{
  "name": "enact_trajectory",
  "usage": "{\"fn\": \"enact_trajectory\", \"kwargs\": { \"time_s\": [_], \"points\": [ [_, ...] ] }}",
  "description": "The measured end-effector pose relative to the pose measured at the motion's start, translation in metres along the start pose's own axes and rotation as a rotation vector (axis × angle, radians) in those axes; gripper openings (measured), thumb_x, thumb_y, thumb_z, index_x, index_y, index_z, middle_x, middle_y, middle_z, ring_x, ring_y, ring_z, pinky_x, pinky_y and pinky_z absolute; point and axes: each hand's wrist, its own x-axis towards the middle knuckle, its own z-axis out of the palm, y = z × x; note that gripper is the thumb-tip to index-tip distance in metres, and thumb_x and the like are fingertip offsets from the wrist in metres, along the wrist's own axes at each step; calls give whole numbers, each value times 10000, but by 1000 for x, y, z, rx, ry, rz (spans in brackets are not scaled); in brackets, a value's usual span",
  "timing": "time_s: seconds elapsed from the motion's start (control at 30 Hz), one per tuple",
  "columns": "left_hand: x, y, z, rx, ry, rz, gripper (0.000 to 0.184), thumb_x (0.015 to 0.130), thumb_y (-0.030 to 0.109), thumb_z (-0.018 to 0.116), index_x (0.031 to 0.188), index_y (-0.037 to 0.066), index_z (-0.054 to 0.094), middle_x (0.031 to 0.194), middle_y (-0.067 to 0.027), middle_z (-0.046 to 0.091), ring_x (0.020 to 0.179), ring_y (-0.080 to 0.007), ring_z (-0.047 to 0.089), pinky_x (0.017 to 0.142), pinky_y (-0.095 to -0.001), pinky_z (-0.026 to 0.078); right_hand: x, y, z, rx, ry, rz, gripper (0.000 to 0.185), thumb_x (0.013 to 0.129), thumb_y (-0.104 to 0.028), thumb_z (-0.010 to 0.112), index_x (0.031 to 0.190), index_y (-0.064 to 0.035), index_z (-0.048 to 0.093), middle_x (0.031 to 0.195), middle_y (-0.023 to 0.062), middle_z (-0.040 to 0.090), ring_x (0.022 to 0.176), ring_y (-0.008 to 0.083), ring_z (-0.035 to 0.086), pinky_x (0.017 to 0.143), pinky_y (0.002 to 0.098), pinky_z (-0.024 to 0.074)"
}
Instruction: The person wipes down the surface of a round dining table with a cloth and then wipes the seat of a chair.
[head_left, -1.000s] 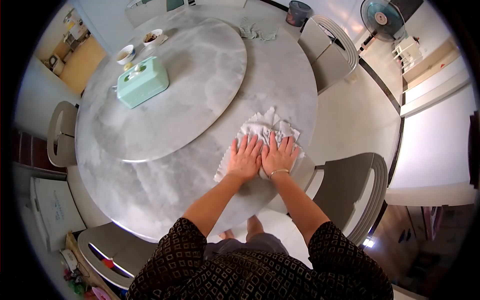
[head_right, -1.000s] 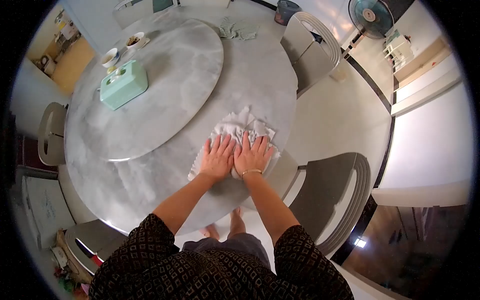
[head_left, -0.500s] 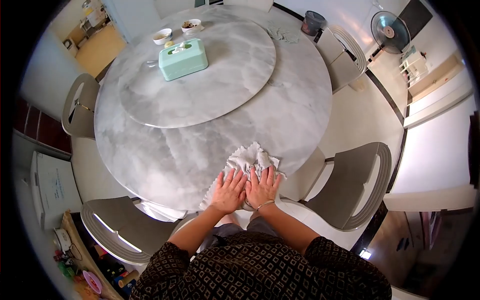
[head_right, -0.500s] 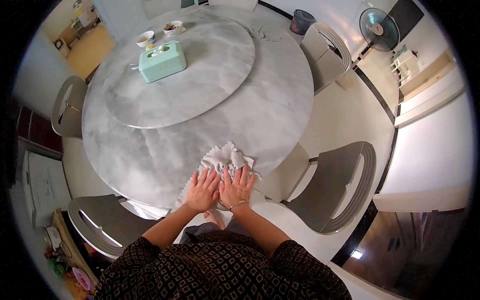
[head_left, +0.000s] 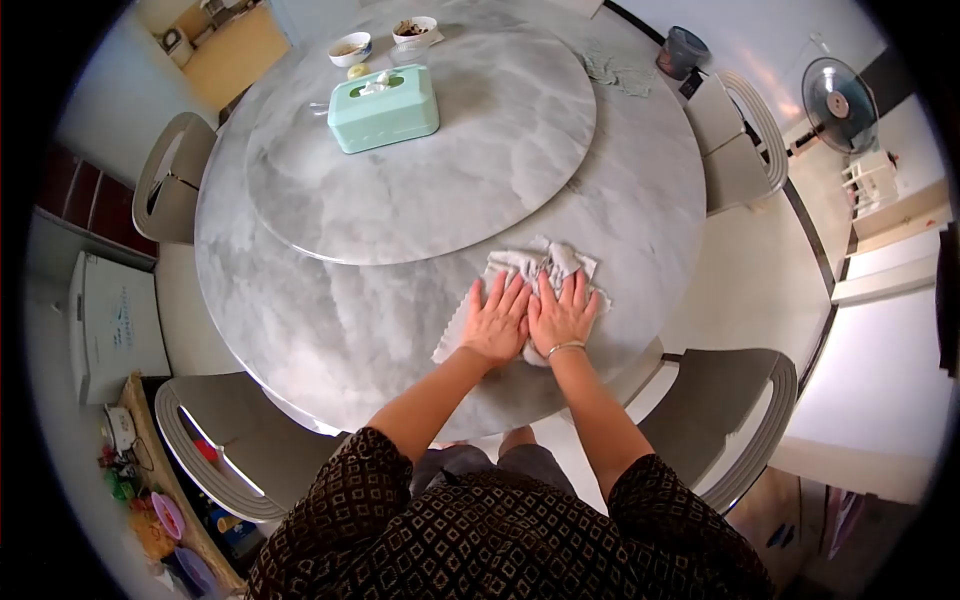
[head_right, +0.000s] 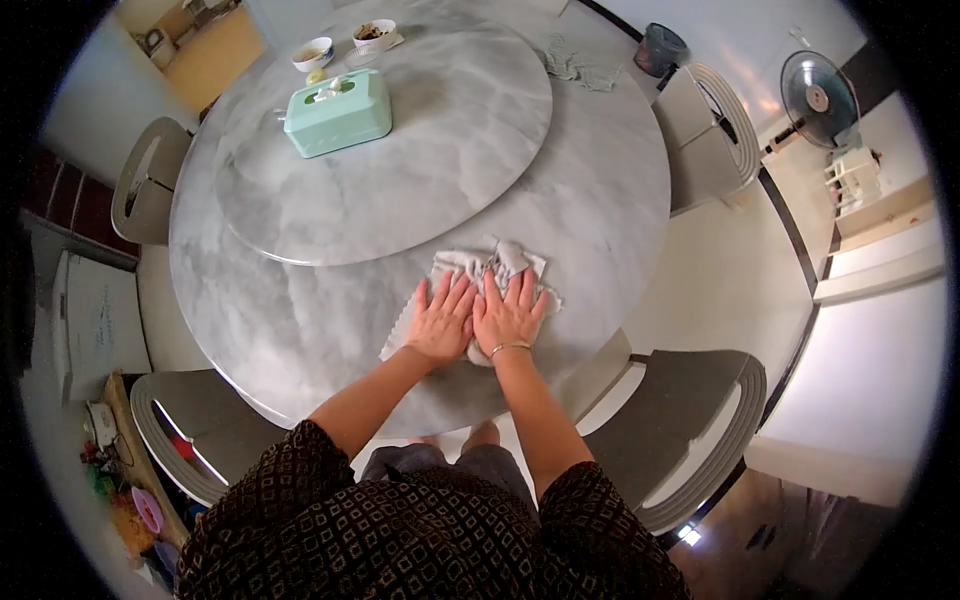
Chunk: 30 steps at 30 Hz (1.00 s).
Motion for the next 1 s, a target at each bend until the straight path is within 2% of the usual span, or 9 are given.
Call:
{"fn": "enact_trajectory", "kwargs": {
  "time_s": [0.13, 0.23, 0.33, 0.47, 0.53, 0.6, 0.77, 0.9, 1.0],
  "points": [
    [63, 2, 11, 15, 63, -29, 494, 866, 281, 429, 1319, 86, 399, 1397, -91, 353, 1329, -291, 248, 1042, -572, 150, 60, 25, 5, -30, -6, 13, 410, 867, -415, 425, 1255, -297, 489, 1321, 99, 407, 1308, 269, 248, 1018, 534, 183],
    [100, 3, 10, 35, 70, -97, 480, 877, 294, 408, 1320, 108, 401, 1393, -72, 362, 1303, -269, 294, 1020, -542, 218, 99, 36, 8, -26, -43, 20, 408, 871, -424, 416, 1253, -301, 488, 1325, 94, 404, 1308, 263, 248, 1016, 535, 184],
    [124, 5, 8, -104, -5, -242, 473, 891, 309, 378, 1337, 153, 380, 1406, -27, 351, 1265, -209, 349, 971, -458, 297, 125, 44, 11, -54, -44, 20, 414, 880, -441, 390, 1262, -307, 476, 1346, 93, 388, 1317, 258, 238, 1025, 535, 174],
    [122, 3, 13, -186, 46, -243, 482, 895, 307, 371, 1345, 136, 370, 1410, -31, 346, 1278, -228, 332, 1005, -465, 261, 130, 43, 9, -64, -133, 25, 451, 890, -464, 344, 1305, -310, 428, 1385, 107, 351, 1335, 271, 211, 1050, 525, 145],
    [118, 2, 17, -107, 107, -217, 485, 897, 310, 371, 1348, 131, 368, 1412, -38, 342, 1288, -241, 318, 1020, -476, 240, 129, 46, 13, -72, -113, 8, 459, 890, -465, 342, 1314, -307, 418, 1383, 113, 353, 1334, 273, 212, 1049, 527, 145],
    [104, 2, 16, -86, 98, -181, 497, 903, 327, 374, 1357, 124, 360, 1420, -57, 333, 1319, -273, 265, 1063, -500, 166, 121, 45, 13, -91, -108, 10, 479, 885, -462, 359, 1334, -298, 393, 1376, 144, 355, 1329, 293, 218, 1045, 531, 153],
    [26, -8, -2, -41, 104, -143, 505, 904, 342, 382, 1361, 128, 356, 1418, -53, 339, 1331, -264, 247, 1080, -495, 130, 70, 16, 2, -127, -104, -130, 504, 867, -462, 408, 1337, -279, 390, 1355, 178, 364, 1320, 336, 218, 1029, 545, 167],
    [-42, -40, -23, -98, 117, -209, 515, 880, 350, 428, 1345, 133, 386, 1415, -56, 341, 1340, -260, 232, 1087, -493, 118, 23, -45, 2, -147, -116, -259, 524, 878, -460, 386, 1344, -221, 388, 1346, 175, 372, 1319, 335, 221, 1024, 548, 166],
    [-95, -70, -41, -128, 167, -293, 490, 868, 365, 453, 1328, 197, 425, 1421, -54, 327, 1345, -289, 214, 1083, -511, 119, -3, -99, 1, -128, -126, -381, 517, 883, -457, 375, 1342, -218, 390, 1347, 171, 373, 1320, 337, 219, 1034, 544, 153]
  ]
}}
